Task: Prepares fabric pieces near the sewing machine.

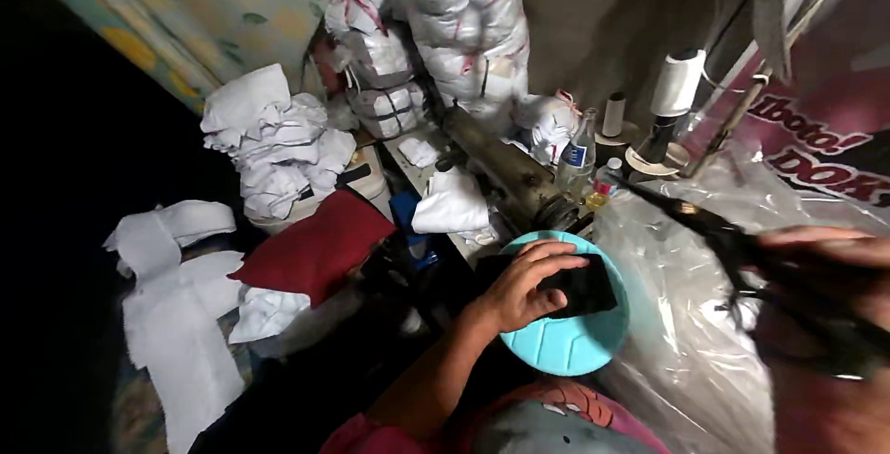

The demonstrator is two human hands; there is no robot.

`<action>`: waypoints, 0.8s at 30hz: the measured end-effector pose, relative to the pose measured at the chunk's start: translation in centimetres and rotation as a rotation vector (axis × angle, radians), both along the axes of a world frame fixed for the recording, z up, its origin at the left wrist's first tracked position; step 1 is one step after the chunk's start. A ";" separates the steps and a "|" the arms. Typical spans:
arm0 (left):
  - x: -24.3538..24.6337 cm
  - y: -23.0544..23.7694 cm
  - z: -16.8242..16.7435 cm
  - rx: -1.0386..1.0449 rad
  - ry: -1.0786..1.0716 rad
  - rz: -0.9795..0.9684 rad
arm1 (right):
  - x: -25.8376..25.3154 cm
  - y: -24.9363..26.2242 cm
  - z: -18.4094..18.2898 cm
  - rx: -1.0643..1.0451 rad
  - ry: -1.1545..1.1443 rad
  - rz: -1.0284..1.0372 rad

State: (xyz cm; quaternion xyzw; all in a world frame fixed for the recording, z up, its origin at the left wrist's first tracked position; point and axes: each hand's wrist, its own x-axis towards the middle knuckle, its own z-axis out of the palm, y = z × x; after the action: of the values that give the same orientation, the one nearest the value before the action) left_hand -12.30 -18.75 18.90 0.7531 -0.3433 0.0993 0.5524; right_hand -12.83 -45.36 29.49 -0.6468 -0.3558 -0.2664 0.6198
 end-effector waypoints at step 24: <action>9.9 15.2 -4.5 -0.526 0.882 0.695 | -0.8 14.6 -11.5 -1.101 -0.233 -0.318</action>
State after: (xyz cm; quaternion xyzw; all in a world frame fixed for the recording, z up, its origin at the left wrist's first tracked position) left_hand -2.44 -3.51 14.40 0.6298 0.2185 0.0341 0.7446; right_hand -13.58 -30.81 17.99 -0.8856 -0.4060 -0.2013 0.1015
